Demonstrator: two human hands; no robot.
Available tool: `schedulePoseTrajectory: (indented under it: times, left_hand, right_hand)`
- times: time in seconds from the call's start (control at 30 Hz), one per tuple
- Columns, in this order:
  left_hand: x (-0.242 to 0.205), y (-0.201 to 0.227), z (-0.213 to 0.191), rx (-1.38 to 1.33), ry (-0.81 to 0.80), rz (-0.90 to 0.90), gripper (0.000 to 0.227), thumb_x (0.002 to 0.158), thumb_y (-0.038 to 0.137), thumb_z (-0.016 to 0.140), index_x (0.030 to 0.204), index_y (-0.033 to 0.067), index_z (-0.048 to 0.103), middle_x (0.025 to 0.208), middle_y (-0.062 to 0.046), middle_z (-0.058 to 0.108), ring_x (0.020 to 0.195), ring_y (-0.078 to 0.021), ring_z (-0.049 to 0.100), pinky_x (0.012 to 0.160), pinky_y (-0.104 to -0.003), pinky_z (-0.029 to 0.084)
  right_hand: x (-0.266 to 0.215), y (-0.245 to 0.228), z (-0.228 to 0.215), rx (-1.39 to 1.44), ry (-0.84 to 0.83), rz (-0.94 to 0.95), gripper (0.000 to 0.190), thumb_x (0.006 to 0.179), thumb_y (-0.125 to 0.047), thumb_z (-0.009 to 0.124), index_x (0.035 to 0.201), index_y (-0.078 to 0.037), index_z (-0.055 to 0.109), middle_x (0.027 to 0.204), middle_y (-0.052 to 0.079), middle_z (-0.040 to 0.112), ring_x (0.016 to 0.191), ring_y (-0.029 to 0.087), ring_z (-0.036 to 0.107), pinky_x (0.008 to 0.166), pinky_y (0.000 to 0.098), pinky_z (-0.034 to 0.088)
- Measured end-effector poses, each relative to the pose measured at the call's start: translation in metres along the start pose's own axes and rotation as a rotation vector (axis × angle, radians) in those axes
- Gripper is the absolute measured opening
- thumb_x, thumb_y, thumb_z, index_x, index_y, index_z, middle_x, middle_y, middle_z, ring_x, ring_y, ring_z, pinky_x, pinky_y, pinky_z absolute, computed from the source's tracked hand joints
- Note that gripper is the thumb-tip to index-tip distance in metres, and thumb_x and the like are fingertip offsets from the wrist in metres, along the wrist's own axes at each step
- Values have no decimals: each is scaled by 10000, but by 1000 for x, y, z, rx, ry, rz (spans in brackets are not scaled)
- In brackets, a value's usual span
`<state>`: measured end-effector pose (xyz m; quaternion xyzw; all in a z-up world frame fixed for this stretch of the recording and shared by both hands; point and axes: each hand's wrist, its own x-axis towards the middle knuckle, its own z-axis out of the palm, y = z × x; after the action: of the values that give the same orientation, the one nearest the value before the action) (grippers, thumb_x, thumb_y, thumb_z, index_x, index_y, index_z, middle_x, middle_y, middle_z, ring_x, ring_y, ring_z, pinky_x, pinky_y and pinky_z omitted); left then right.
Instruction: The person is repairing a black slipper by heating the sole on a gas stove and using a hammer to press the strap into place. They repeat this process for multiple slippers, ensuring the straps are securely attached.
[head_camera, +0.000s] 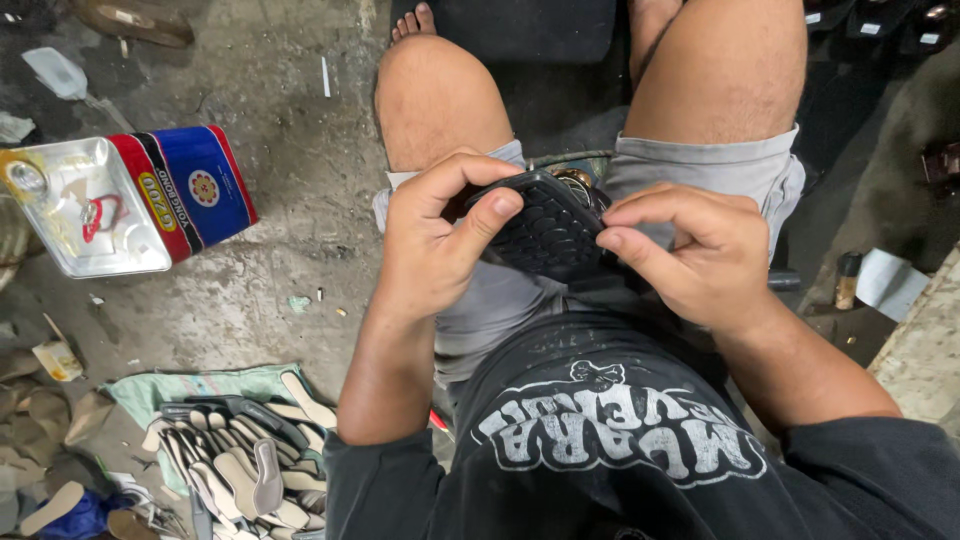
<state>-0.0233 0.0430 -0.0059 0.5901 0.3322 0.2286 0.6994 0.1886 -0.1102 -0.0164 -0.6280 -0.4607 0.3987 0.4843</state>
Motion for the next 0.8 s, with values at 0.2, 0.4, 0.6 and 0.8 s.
schedulePoseTrajectory:
  times: [0.2,0.4,0.6,0.8]
  left_hand:
    - [0,-8,-1,-56,63,15,175,1057,116,692,1163,-24,696,1103,-46,708,1045,-108,655,968,-259,531]
    - [4,-19,-30,-233,304,41,280,1084,76,668,1346,7,597,1268,-107,660,1184,-146,621,1066,-278,491]
    - [18,-7,-30,-141,198,-179,391,959,100,648,1325,55,517,1356,-119,632,1251,-181,613,984,-331,493]
    - [30,39,10,739,334,7,355,964,245,773,1252,91,633,1323,-92,596,974,-234,598,869,-366,507]
  right_hand:
    - [13,-4,-22,14,-53,-79,224,903,-106,834,1068,2,728,1017,128,760,993,211,753,954,301,590]
    - [14,-25,-76,-254,-238,-279,667,604,-408,867,1066,21,652,1215,234,661,1130,340,678,974,393,568]
    - [14,11,-83,-486,32,-321,426,780,-20,881,1149,7,670,1232,208,703,1146,308,722,998,361,592]
    - [19,37,-88,-330,89,-173,507,866,-60,924,1289,-7,650,1264,158,709,1187,240,717,1037,309,572]
